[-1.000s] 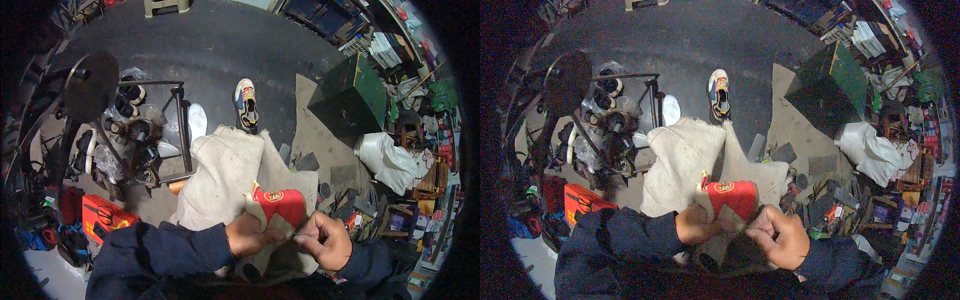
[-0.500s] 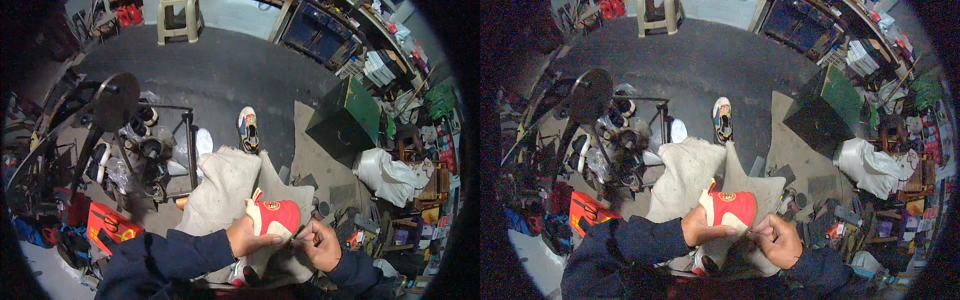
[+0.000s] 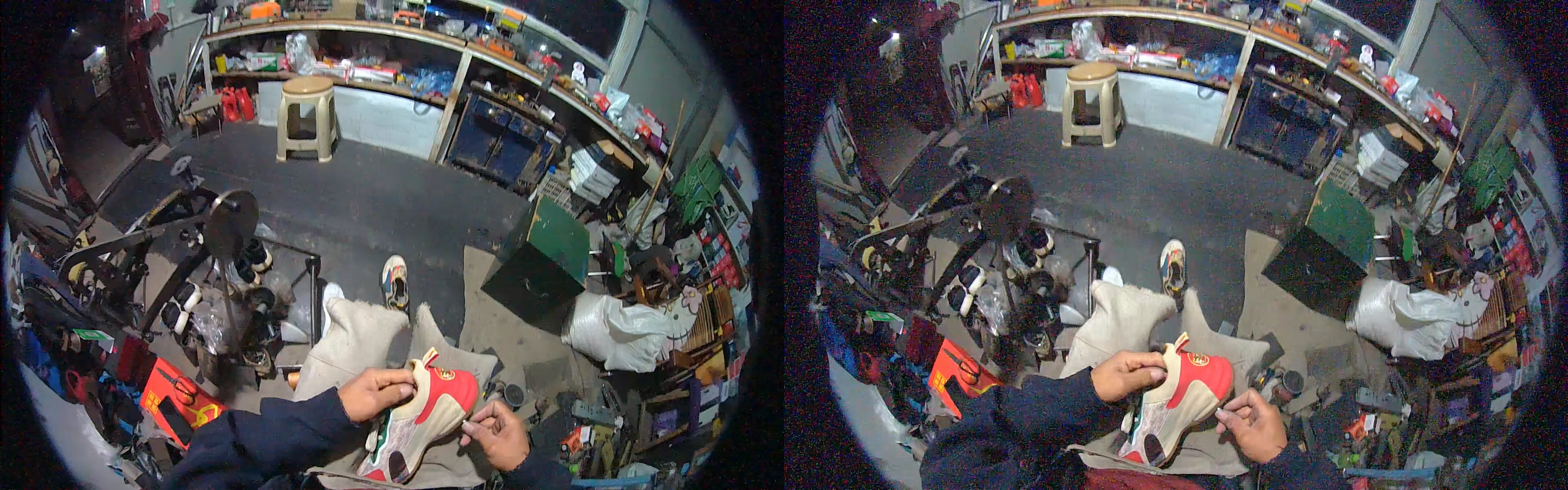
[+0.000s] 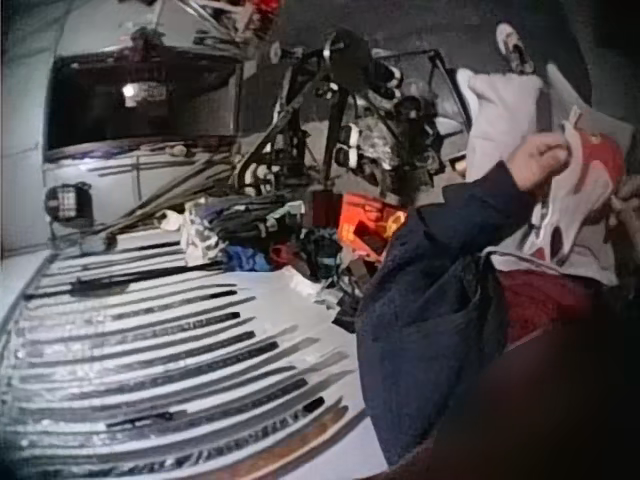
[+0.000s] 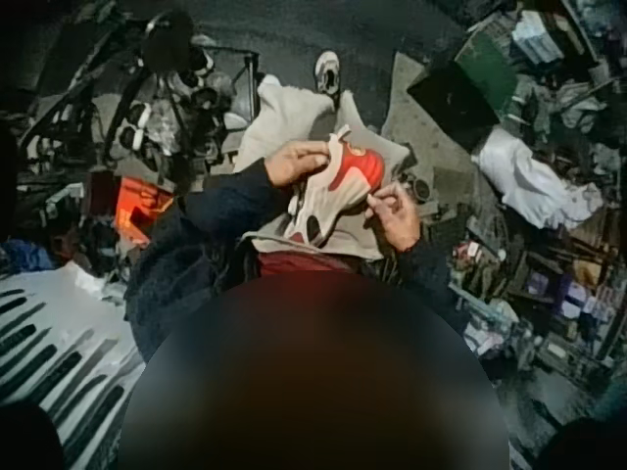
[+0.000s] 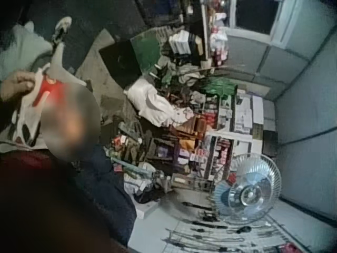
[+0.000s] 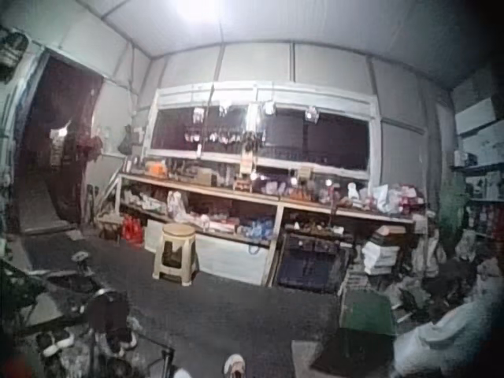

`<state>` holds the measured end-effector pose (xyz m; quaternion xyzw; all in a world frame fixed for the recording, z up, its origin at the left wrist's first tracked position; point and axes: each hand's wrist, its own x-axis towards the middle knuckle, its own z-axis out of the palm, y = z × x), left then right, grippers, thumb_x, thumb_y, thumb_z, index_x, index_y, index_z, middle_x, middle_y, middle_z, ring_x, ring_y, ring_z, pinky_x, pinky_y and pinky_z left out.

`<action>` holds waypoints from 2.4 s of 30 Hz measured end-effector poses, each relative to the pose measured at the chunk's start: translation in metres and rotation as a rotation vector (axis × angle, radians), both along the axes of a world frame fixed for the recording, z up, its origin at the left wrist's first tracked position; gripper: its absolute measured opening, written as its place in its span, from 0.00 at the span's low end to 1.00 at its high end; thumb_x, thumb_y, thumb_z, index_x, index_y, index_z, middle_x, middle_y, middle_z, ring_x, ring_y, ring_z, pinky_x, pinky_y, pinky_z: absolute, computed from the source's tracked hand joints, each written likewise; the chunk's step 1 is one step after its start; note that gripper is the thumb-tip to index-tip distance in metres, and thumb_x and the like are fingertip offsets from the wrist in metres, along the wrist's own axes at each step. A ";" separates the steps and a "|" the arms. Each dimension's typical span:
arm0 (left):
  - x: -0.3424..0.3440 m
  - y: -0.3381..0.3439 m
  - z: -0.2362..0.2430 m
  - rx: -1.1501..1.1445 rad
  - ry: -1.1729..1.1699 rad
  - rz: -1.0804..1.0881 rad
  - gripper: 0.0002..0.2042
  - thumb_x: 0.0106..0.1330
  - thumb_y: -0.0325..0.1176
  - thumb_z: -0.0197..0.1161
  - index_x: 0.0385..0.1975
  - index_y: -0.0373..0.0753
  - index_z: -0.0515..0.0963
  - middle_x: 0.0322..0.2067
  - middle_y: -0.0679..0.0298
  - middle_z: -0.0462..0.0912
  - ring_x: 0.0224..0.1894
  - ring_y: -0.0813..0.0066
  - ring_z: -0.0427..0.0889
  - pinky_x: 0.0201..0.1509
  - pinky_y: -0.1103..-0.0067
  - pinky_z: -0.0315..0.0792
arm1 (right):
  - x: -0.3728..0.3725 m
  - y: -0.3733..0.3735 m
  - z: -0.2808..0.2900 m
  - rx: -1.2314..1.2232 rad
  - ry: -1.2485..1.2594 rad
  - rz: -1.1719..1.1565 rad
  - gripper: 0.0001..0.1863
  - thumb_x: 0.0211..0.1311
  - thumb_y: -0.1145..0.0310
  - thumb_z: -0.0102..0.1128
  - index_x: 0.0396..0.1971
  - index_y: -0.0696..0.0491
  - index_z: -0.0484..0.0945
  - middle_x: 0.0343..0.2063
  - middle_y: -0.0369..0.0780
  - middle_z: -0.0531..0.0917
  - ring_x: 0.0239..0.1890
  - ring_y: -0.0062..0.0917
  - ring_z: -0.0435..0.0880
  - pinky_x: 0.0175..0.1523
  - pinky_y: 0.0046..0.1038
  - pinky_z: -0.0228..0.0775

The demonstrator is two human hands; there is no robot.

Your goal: The person hand-sews a red and white shoe using a needle and thread. They repeatedly insert the needle through the shoe's upper, pull the thread, and adjust the shoe's position while seated in a workshop.

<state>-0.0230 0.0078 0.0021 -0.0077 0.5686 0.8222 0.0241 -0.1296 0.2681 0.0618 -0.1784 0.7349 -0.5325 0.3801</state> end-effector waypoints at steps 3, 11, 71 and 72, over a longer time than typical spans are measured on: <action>-0.003 -0.004 0.015 -0.543 0.110 0.032 0.11 0.67 0.28 0.62 0.47 0.34 0.79 0.37 0.60 0.85 0.42 0.67 0.83 0.47 0.74 0.75 | -0.002 0.005 -0.004 -0.059 0.002 0.006 0.08 0.66 0.79 0.61 0.37 0.61 0.69 0.29 0.43 0.82 0.31 0.25 0.86 0.39 0.25 0.77; 0.015 -0.011 0.051 -1.535 0.276 0.278 0.09 0.49 0.28 0.66 0.31 0.43 0.81 0.33 0.62 0.74 0.40 0.61 0.77 0.36 0.68 0.77 | -0.004 0.013 -0.027 -0.109 0.010 -0.002 0.09 0.65 0.76 0.63 0.38 0.60 0.71 0.29 0.41 0.83 0.31 0.22 0.86 0.38 0.23 0.77; 0.004 0.038 0.014 -0.691 0.196 0.264 0.22 0.68 0.48 0.63 0.24 0.31 0.82 0.19 0.49 0.80 0.22 0.54 0.82 0.30 0.67 0.75 | 0.005 -0.013 -0.008 0.230 0.749 0.173 0.15 0.58 0.64 0.71 0.37 0.57 0.75 0.25 0.44 0.83 0.27 0.28 0.84 0.35 0.32 0.75; 0.005 0.036 0.013 -0.710 0.181 0.260 0.22 0.68 0.48 0.63 0.24 0.32 0.82 0.19 0.49 0.80 0.22 0.53 0.82 0.30 0.67 0.75 | 0.005 -0.014 -0.008 0.235 0.657 0.169 0.16 0.57 0.64 0.72 0.36 0.56 0.75 0.25 0.44 0.83 0.27 0.27 0.83 0.35 0.31 0.75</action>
